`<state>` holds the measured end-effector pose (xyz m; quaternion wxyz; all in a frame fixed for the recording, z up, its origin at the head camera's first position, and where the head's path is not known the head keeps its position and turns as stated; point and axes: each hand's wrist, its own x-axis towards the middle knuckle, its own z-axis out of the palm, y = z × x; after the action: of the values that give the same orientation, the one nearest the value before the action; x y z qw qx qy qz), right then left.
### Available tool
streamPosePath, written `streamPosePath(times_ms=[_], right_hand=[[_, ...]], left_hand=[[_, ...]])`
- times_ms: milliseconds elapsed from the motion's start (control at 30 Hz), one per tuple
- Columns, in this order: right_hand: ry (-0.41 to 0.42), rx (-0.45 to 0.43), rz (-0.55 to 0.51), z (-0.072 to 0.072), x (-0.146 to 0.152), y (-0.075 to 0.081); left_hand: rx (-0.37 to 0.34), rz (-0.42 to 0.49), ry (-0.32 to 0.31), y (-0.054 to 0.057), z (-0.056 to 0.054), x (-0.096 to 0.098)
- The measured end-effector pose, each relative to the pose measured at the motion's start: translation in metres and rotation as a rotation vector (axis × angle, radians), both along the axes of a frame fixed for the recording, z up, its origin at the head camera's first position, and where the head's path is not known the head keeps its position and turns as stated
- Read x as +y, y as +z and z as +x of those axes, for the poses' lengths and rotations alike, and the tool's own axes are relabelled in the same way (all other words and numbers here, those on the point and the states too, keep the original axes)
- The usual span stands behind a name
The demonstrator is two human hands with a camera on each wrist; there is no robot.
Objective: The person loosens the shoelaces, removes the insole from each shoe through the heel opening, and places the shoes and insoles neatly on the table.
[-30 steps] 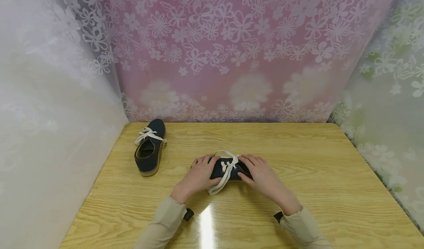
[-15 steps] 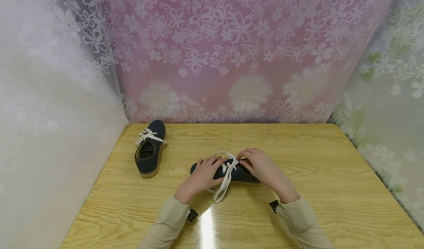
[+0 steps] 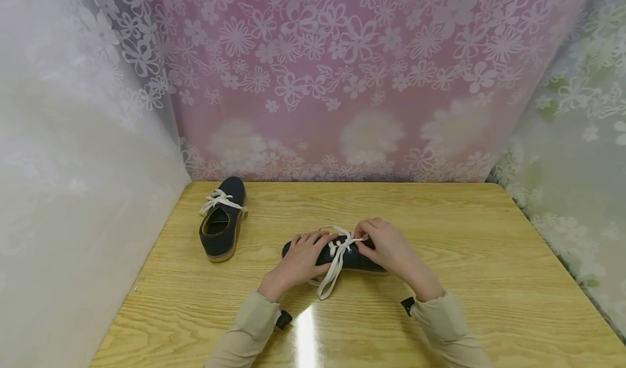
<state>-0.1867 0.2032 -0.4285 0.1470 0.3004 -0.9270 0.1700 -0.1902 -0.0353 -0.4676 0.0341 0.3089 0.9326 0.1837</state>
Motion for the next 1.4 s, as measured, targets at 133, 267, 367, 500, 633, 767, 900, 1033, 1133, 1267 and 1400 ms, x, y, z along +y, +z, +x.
streamPosePath(times_ms=[133, 267, 367, 500, 633, 767, 900, 1033, 1133, 1267, 1400], right_hand=[[-0.001, -0.014, -0.030, 0.001, 0.006, 0.006], [-0.018, 0.031, -0.040, -0.001, 0.012, 0.008], [-0.047, 0.095, -0.075, -0.003, 0.015, 0.008], [-0.074, 0.160, -0.126, -0.006, 0.017, 0.007], [-0.056, 0.155, -0.121, -0.006, 0.018, 0.007], [-0.068, 0.171, -0.124, -0.006, 0.018, 0.008], [-0.140, 0.273, -0.146, -0.006, 0.021, 0.010], [-0.253, 0.380, -0.194, -0.006, 0.029, 0.015], [-0.333, 0.392, -0.244, -0.006, 0.036, 0.018], [-0.369, 0.295, -0.187, -0.005, 0.039, 0.018], [-0.324, 0.122, -0.060, -0.003, 0.036, 0.015]], left_hand=[[0.000, 0.008, 0.001, 0.000, 0.000, 0.000], [0.003, 0.013, -0.001, -0.002, -0.001, -0.001], [0.003, 0.011, -0.003, -0.003, -0.002, 0.000], [-0.001, 0.011, -0.002, -0.002, -0.002, 0.000], [0.000, 0.009, -0.001, -0.002, -0.002, -0.001], [0.006, 0.009, -0.004, -0.003, -0.002, -0.001], [0.009, 0.002, -0.010, -0.003, -0.001, -0.001], [0.015, -0.010, -0.006, -0.003, -0.001, -0.001], [0.015, -0.010, -0.004, -0.002, -0.001, -0.001], [0.018, -0.005, -0.008, -0.003, -0.002, -0.001], [0.017, -0.001, -0.011, -0.004, -0.002, -0.001]])
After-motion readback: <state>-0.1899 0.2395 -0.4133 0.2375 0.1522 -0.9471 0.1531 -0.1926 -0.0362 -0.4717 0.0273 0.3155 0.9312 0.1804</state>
